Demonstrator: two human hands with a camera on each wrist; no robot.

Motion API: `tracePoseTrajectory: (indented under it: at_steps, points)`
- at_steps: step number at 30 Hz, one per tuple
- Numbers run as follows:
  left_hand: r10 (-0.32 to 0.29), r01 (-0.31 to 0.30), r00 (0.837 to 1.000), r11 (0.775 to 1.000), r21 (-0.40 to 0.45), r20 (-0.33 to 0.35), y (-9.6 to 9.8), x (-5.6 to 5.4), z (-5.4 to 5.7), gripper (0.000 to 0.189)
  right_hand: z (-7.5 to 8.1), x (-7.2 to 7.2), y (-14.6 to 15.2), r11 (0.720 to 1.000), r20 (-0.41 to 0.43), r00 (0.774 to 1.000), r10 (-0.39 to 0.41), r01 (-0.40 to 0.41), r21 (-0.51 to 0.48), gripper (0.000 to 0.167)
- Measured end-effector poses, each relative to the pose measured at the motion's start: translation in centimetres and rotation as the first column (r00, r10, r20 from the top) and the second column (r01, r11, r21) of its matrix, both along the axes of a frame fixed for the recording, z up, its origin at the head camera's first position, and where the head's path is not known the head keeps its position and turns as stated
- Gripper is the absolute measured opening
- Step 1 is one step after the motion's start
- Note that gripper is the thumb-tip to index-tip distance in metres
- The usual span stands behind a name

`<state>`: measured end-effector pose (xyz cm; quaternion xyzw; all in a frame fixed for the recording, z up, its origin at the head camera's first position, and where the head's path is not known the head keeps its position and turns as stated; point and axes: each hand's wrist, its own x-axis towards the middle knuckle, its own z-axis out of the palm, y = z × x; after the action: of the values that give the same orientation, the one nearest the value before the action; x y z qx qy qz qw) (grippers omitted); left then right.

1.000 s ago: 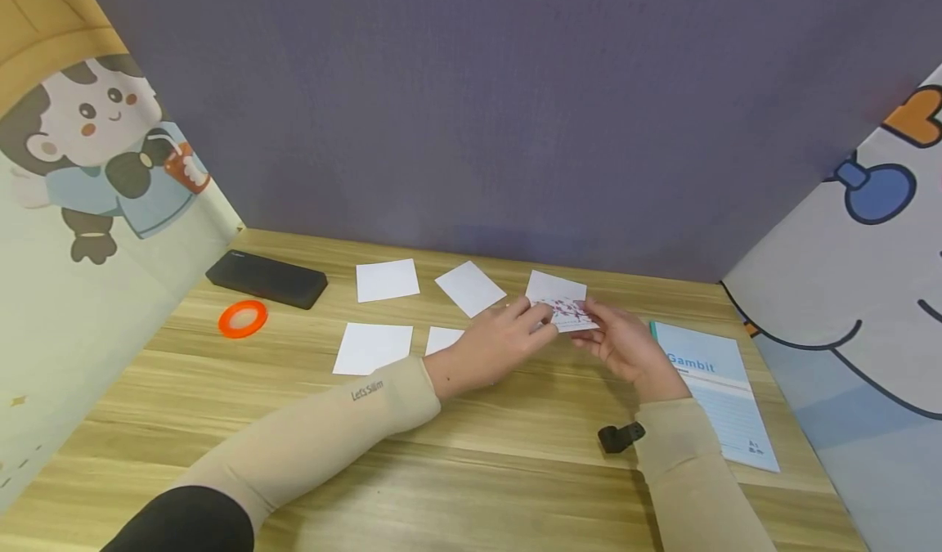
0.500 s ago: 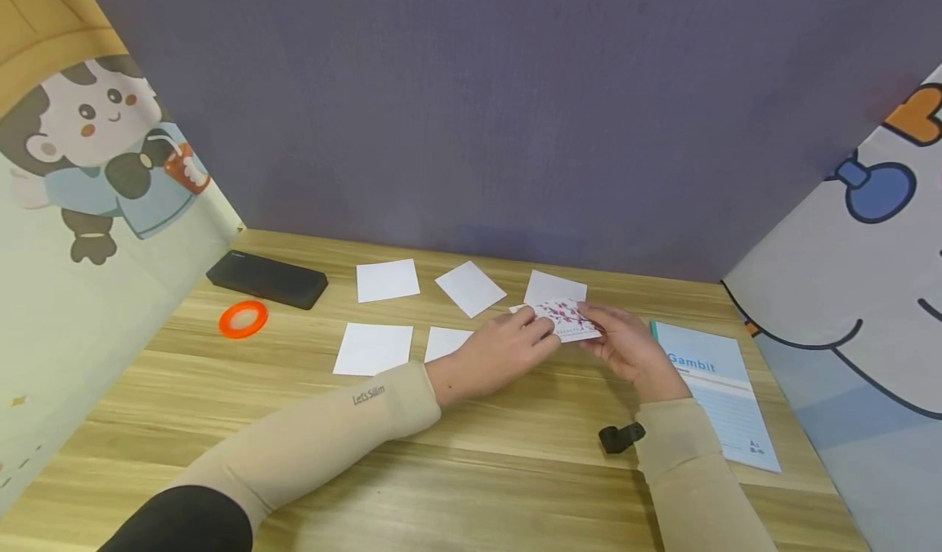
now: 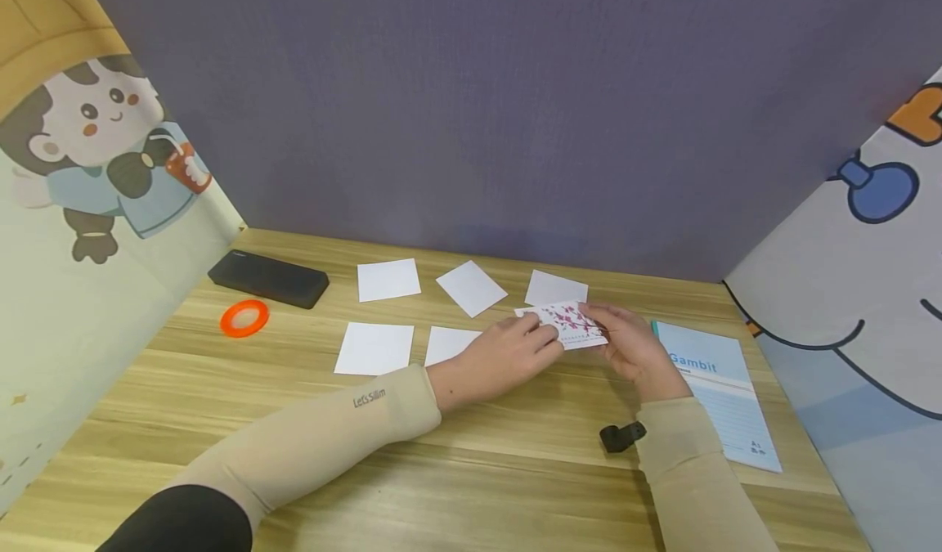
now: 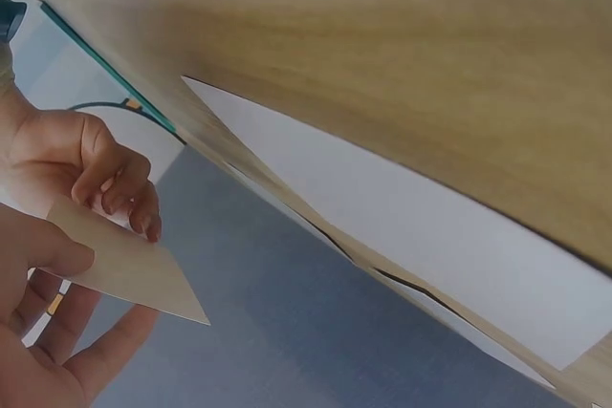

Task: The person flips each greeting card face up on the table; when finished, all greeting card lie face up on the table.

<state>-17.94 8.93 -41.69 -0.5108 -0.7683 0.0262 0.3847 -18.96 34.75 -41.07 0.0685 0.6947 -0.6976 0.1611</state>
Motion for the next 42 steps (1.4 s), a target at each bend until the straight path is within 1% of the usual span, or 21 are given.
tracePoseTrajectory:
  at_steps: [5, 8, 10, 15, 21, 24, 25, 26, 27, 28, 29, 30, 31, 32, 34, 35, 36, 37, 39, 41, 42]
  points:
    - [-0.001, 0.001, 1.0, 1.0, -0.024, -0.003, 0.1, 0.1, -0.4, 0.025, -0.1, 0.1, 0.1, 1.0, 0.013, 1.0, -0.01, 0.01, 0.007, 0.019]
    - [-0.002, 0.002, 1.0, 1.0, -0.022, -0.007, 0.2, 0.1, -0.5, 0.025, -0.2, 0.1, 0.2, 1.0, 0.016, 1.0, -0.021, 0.021, 0.006, 0.015]
    - [-0.001, 0.001, 1.0, 1.0, -0.019, -0.014, 0.2, 0.1, -0.5, 0.025, -0.3, 0.0, 0.3, 0.999, 0.01, 1.0, -0.023, 0.023, 0.024, 0.017]
    - [0.001, -0.002, 1.0, 1.0, -0.019, -0.028, 0.2, 0.0, -0.4, 0.025, -0.4, -0.2, 0.5, 0.998, 0.001, 1.0, -0.021, 0.021, 0.064, 0.028]
    - [0.019, -0.019, 1.0, 0.999, -0.027, -0.007, 0.0, 0.0, -0.3, 0.028, -0.3, -0.1, 0.6, 0.999, -0.005, 1.0, 0.0, 0.001, 0.051, 0.023]
    - [0.043, -0.042, 0.999, 0.999, -0.024, 0.034, -0.1, 0.0, -0.1, 0.023, -0.3, -0.1, 0.6, 0.998, -0.001, 1.0, -0.003, 0.003, 0.065, 0.025]
    - [0.057, -0.056, 0.996, 0.998, -0.026, 0.062, -0.1, 0.0, 0.0, 0.017, -0.3, 0.0, 0.6, 0.997, 0.0, 1.0, -0.003, 0.003, 0.073, 0.026]
    - [0.074, -0.071, 0.992, 0.997, -0.031, 0.099, -0.1, 0.0, 0.1, 0.017, -0.4, 0.0, 0.7, 0.997, 0.002, 1.0, -0.005, 0.005, 0.075, 0.026]
    - [0.091, -0.087, 0.985, 0.996, -0.034, 0.149, -0.2, -0.1, 0.2, 0.023, -0.4, 0.0, 0.7, 0.998, 0.005, 1.0, -0.015, 0.015, 0.069, 0.027]
    - [0.109, -0.104, 0.972, 0.994, -0.034, 0.207, -0.1, -0.1, 0.4, 0.034, -0.4, 0.0, 0.7, 0.998, 0.007, 1.0, -0.019, 0.019, 0.065, 0.027]
    - [0.128, -0.124, 0.956, 0.992, -0.03, 0.264, -0.1, -0.3, 0.6, 0.047, -0.4, 0.0, 0.7, 0.998, 0.004, 1.0, -0.017, 0.016, 0.061, 0.025]
    - [0.145, -0.146, 0.933, 0.989, -0.022, 0.33, -0.1, -0.4, 0.8, 0.06, -0.4, 0.1, 0.7, 0.999, 0.003, 1.0, -0.019, 0.019, 0.051, 0.024]
    - [0.164, -0.174, 0.901, 0.985, -0.013, 0.402, -0.1, -0.5, 1.1, 0.072, -0.3, 0.1, 0.7, 0.999, 0.004, 1.0, -0.026, 0.026, 0.04, 0.022]
    - [0.177, -0.203, 0.863, 0.979, 0.002, 0.474, -0.1, -0.6, 1.3, 0.077, -0.3, 0.1, 0.7, 0.999, 0.003, 0.999, -0.032, 0.032, 0.028, 0.02]
    - [0.181, -0.265, 0.761, 0.963, 0.043, 0.623, 0.0, -0.9, 1.8, 0.083, -0.2, 0.2, 0.6, 0.999, 0.004, 0.999, -0.04, 0.04, 0.016, 0.014]
    - [0.172, -0.297, 0.699, 0.953, 0.063, 0.694, 0.0, -1.1, 2.0, 0.084, -0.1, 0.3, 0.6, 0.999, 0.004, 0.999, -0.043, 0.043, 0.007, 0.011]
    - [0.152, -0.332, 0.621, 0.94, 0.082, 0.769, 0.0, -1.2, 2.1, 0.082, -0.1, 0.3, 0.6, 0.999, 0.007, 0.999, -0.054, 0.054, -0.007, 0.009]
    - [0.126, -0.369, 0.536, 0.924, 0.097, 0.835, 0.0, -1.4, 2.2, 0.081, 0.0, 0.3, 0.6, 0.998, 0.008, 0.998, -0.06, 0.061, -0.021, 0.007]
    - [0.038, -0.433, 0.36, 0.892, 0.131, 0.932, -0.1, -2.0, 2.3, 0.079, 0.1, 0.4, 0.5, 0.997, 0.008, 0.998, -0.068, 0.068, -0.047, 0.006]
    - [-0.073, -0.489, 0.207, 0.856, 0.167, 0.976, -0.2, -2.6, 2.1, 0.076, 0.2, 0.4, 0.4, 0.995, 0.005, 0.997, -0.075, 0.075, -0.068, 0.007]
    - [-0.145, -0.515, 0.124, 0.836, 0.189, 0.982, -0.3, -2.8, 2.0, 0.076, 0.2, 0.4, 0.4, 0.994, 0.004, 0.997, -0.077, 0.077, -0.072, 0.007]
